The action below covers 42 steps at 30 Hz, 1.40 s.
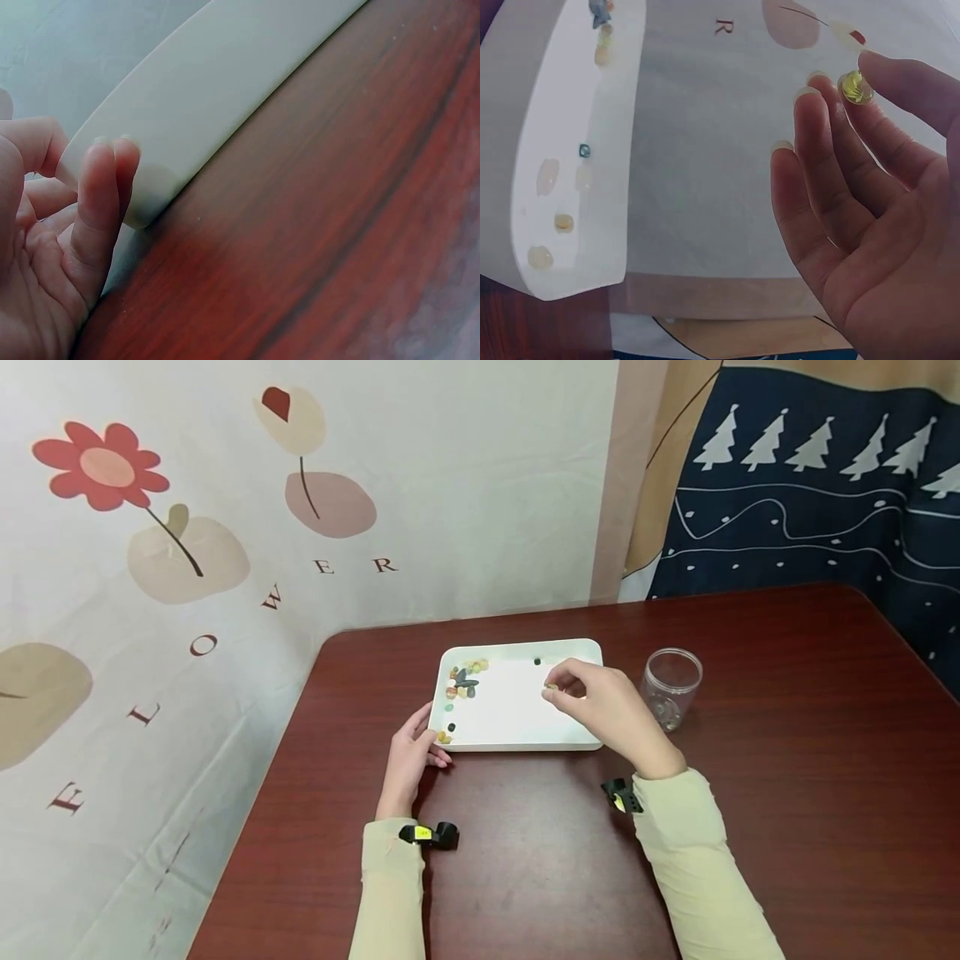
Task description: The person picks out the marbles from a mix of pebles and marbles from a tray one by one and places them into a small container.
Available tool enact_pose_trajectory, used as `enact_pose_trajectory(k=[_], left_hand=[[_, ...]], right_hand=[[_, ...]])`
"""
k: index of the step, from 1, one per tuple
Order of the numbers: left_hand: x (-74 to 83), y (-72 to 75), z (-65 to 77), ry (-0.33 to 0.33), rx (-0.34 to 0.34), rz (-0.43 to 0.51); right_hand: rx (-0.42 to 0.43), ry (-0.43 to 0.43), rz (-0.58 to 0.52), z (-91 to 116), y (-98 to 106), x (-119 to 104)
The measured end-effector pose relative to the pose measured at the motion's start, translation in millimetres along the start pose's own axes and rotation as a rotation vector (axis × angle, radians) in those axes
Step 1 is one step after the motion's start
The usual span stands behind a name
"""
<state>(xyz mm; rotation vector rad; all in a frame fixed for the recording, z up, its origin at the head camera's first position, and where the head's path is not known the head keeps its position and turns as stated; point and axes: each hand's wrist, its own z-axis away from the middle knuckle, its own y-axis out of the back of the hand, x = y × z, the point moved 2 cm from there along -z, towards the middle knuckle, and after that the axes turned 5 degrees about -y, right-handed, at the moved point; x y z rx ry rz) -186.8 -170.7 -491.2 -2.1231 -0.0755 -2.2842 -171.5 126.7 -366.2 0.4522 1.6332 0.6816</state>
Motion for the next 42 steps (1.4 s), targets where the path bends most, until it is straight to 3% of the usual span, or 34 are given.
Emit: enact_pose_trajectory(k=[18, 30, 42], left_hand=[[-5.1, -3.2, -1.2, -0.040, 0.029, -0.012], [-8.1, 2.0, -0.5, -0.030, 0.063, -0.038], [-9.1, -3.2, -1.1, -0.030, 0.057, -0.057]], right_hand=[[0.100, -0.052, -0.018, 14, 28, 7], [0.262, -0.079, -0.027, 20, 48, 16], [0.384, -0.180, -0.112, 31, 70, 42]])
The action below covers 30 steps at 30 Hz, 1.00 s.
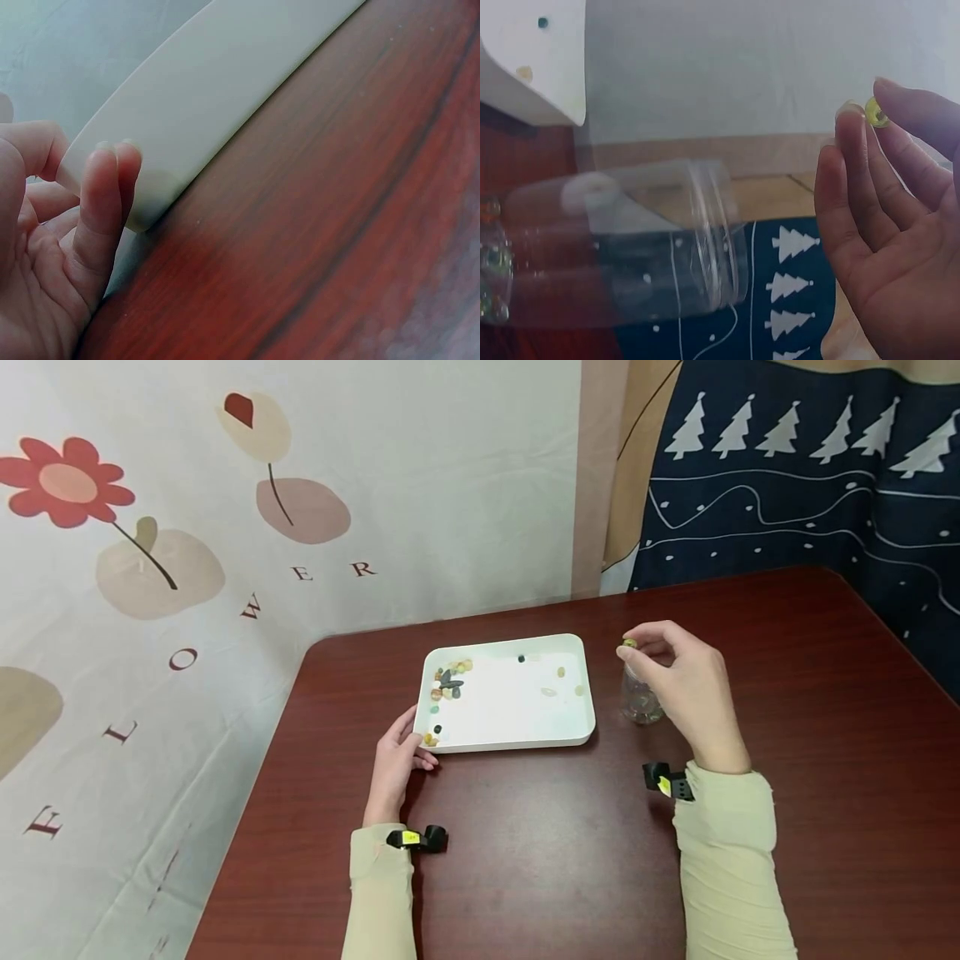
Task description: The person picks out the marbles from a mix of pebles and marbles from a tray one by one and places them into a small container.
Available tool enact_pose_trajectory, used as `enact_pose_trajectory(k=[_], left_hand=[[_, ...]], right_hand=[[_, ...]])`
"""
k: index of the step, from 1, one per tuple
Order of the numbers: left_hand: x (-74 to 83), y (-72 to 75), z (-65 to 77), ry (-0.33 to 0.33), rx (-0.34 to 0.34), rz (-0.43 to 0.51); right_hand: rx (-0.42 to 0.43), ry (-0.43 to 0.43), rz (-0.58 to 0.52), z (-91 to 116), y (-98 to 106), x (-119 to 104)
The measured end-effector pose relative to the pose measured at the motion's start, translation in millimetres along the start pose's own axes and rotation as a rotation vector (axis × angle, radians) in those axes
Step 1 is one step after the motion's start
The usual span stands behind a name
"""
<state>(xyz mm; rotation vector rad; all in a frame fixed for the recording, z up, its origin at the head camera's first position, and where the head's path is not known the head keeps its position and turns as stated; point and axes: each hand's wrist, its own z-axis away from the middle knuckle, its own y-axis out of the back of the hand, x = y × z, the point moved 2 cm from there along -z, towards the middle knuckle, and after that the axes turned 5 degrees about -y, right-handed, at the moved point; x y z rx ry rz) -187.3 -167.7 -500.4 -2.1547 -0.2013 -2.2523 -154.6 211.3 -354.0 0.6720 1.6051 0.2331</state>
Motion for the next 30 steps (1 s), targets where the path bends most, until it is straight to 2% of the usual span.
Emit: enact_pose_trajectory(k=[12, 19, 24, 30], left_hand=[[-0.5, -3.9, 0.1, 0.017, -0.006, 0.003], [1.7, -1.9, 1.5, 0.015, 0.001, 0.002], [3.2, -0.6, 2.0, 0.020, -0.001, 0.001], [4.2, -0.5, 1.9, 0.023, 0.003, -0.003]], right_hand=[[0.044, -0.046, -0.005, -1, 7, 11], [0.098, -0.039, -0.011, -5, 8, 19], [0.123, -0.065, 0.011, -8, 9, 25], [0.125, -0.038, 0.026, -12, 10, 30]])
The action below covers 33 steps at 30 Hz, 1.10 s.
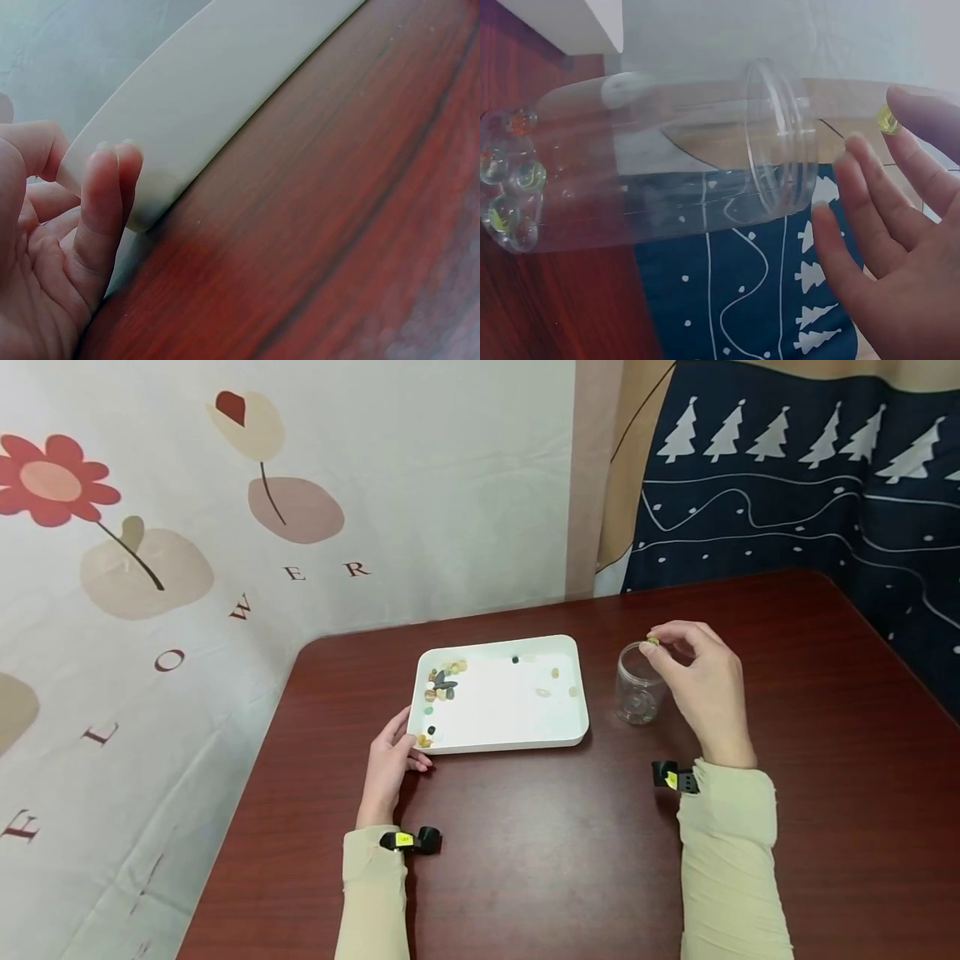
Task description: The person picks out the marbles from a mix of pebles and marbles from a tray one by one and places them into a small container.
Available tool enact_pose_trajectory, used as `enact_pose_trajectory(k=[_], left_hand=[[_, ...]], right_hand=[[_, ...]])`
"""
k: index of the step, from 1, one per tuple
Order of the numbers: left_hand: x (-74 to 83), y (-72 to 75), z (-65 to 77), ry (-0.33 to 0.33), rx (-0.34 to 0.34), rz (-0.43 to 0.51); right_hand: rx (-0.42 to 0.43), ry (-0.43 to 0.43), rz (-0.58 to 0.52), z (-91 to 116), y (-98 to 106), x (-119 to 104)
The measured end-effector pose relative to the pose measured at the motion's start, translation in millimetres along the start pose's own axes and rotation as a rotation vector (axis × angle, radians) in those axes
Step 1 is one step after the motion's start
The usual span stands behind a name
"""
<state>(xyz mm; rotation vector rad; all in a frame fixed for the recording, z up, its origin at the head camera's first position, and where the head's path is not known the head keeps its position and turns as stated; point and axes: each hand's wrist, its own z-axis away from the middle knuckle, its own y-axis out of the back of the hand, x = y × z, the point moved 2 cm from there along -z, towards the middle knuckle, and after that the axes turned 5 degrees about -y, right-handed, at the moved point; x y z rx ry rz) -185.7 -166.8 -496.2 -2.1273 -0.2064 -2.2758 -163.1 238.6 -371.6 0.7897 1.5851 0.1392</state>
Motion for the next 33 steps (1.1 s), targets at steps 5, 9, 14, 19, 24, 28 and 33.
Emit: enact_pose_trajectory(k=[5, 9, 14, 19, 24, 28, 33], left_hand=[[2.1, 2.4, 0.1, 0.006, -0.012, 0.016], [1.7, 2.9, 0.1, 0.004, -0.013, 0.022], [0.0, 2.0, 0.3, -0.023, -0.002, 0.006], [-1.4, 1.4, 0.1, -0.028, 0.003, 0.002], [-1.9, 0.4, -0.7, -0.021, 0.000, 0.012], [-1.2, 0.1, -0.8, -0.026, -0.001, 0.008], [-0.8, -0.4, -0.7, -0.019, 0.001, 0.006]], right_hand=[[-0.011, 0.028, -0.001, -3, -4, 4], [-0.033, 0.021, 0.014, -6, -6, 7], [-0.082, -0.001, 0.043, -7, -10, 11], [-0.117, -0.016, 0.037, -8, -13, 17], [-0.136, -0.026, 0.025, -9, -15, 21], [-0.158, -0.033, 0.006, -8, -16, 22], [-0.171, -0.032, -0.001, -8, -17, 24]])
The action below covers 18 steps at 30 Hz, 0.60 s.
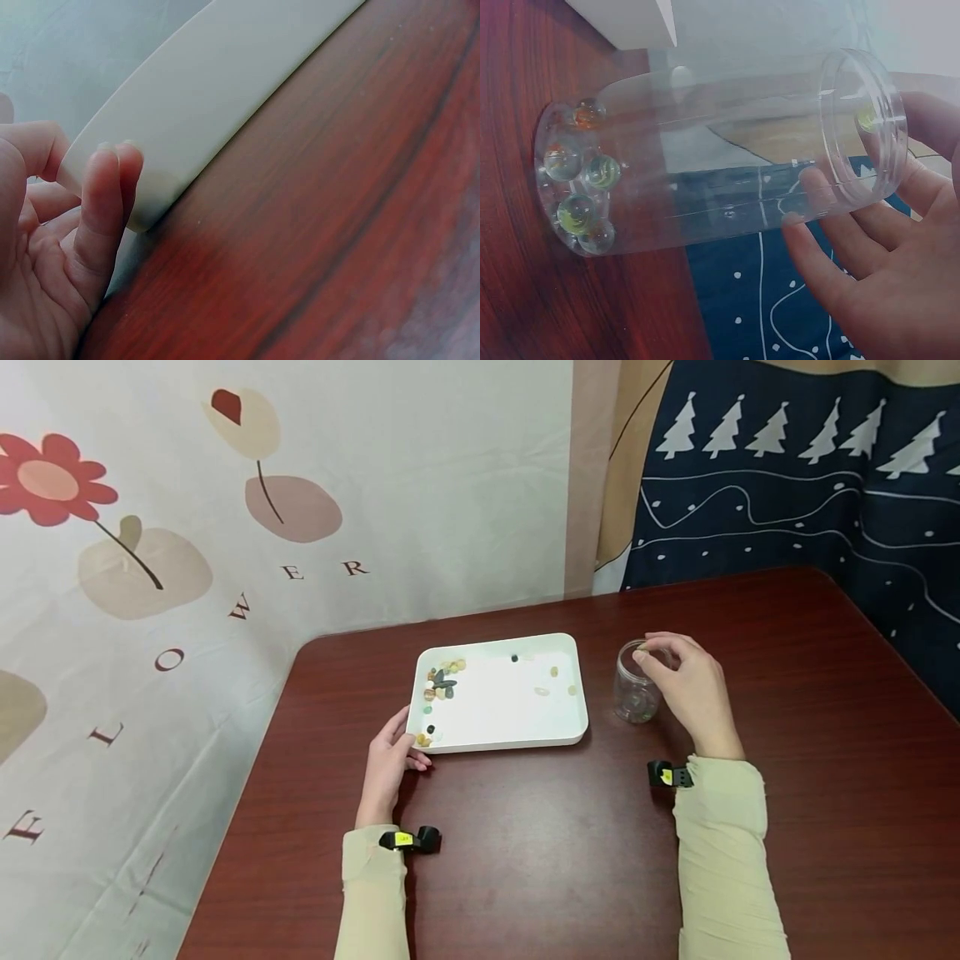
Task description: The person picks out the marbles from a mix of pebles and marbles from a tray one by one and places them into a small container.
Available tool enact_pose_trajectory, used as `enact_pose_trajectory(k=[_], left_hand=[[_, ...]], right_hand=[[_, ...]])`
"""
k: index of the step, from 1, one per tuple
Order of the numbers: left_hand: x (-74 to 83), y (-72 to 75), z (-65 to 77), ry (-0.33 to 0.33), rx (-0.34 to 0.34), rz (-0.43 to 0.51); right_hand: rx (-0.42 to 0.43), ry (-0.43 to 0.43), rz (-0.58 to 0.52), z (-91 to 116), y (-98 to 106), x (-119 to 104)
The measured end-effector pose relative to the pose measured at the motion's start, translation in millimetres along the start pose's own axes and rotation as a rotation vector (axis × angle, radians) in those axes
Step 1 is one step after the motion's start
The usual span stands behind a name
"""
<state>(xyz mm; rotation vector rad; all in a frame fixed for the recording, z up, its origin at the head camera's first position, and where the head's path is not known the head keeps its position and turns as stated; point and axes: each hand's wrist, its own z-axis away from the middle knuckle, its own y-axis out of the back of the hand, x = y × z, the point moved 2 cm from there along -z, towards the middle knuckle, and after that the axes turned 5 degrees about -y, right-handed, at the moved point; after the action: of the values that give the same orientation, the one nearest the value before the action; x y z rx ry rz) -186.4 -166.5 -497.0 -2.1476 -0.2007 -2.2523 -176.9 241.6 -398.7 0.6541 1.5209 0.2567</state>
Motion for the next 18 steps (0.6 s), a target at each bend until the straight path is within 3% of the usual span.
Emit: enact_pose_trajectory(k=[18], left_hand=[[-1.9, 0.5, -0.5, 0.002, 0.000, 0.008]], right_hand=[[-0.022, -0.030, -0.002, -0.4, -2.3, 7.3]])
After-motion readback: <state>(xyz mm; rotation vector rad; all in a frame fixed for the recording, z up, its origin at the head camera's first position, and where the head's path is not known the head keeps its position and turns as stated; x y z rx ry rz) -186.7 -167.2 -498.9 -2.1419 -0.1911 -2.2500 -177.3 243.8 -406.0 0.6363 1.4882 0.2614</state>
